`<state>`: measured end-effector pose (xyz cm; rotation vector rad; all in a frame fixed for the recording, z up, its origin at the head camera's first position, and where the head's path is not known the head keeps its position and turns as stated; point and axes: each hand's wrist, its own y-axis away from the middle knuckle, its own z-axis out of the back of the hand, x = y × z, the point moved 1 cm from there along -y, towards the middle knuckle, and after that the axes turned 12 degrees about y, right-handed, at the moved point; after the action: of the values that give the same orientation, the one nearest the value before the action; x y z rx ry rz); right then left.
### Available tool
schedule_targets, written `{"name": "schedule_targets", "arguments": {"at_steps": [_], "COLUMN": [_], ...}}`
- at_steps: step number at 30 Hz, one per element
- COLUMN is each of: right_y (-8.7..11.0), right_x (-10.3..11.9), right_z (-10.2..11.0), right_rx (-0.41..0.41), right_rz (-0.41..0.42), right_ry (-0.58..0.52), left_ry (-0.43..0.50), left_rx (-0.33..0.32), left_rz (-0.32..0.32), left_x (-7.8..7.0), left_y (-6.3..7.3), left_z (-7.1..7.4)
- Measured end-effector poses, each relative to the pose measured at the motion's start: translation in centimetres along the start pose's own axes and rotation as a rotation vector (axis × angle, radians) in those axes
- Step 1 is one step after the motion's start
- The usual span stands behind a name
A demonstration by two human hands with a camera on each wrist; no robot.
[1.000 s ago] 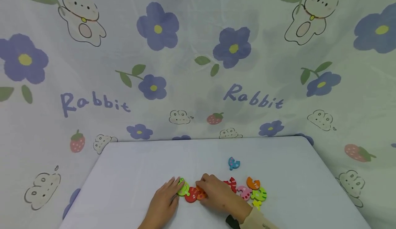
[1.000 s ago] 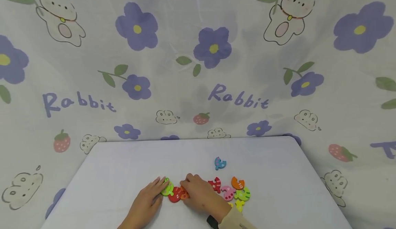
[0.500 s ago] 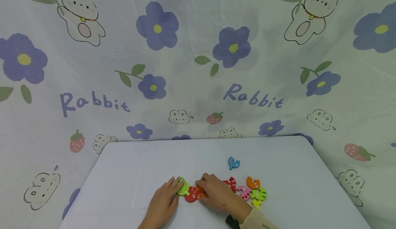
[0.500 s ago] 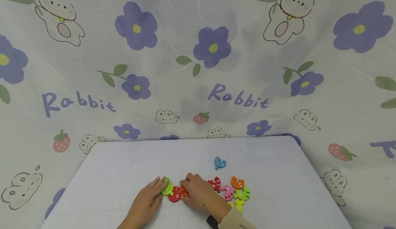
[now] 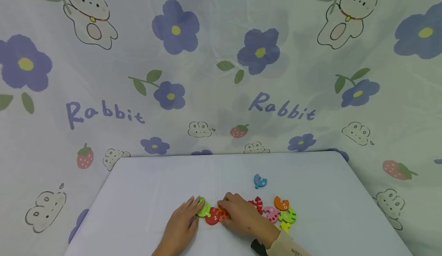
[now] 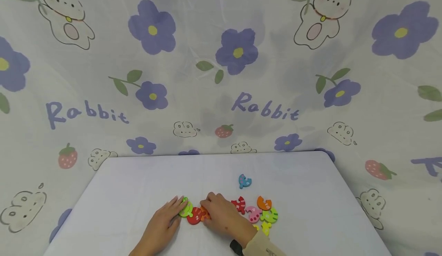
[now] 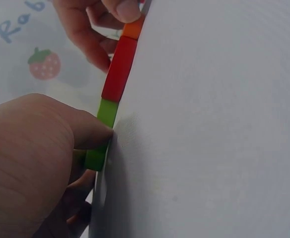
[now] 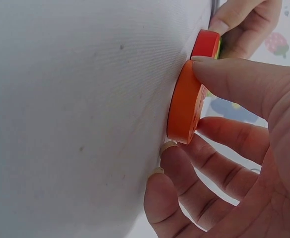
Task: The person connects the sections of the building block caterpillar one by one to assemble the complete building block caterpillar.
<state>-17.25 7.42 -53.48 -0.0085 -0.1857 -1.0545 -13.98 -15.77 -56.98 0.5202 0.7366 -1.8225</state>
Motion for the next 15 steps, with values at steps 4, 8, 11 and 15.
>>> {"name": "schedule_targets", "arguments": {"at_steps": [4,8,11,15], "right_y": [-0.02,-0.08,-0.14,-0.06], "right_x": [-0.10,-0.20,-0.24,-0.28], "right_z": [-0.02,-0.09,-0.14,-0.23], "right_rx": [-0.007,-0.011,-0.009,-0.002], "right_rz": [0.003,0.003,0.000,-0.002], "right_ry": [-0.007,-0.002,0.000,-0.001], "left_ry": [-0.008,-0.005,0.000,-0.004], "left_rx": [0.010,0.007,0.000,-0.001], "left_rz": [0.006,0.005,0.006,0.006], "left_x": [0.03,0.09,0.10,0.06], "left_y": [-0.13,-0.21,-0.20,-0.11], "left_z": [0.01,0.09,0.10,-0.01]}}
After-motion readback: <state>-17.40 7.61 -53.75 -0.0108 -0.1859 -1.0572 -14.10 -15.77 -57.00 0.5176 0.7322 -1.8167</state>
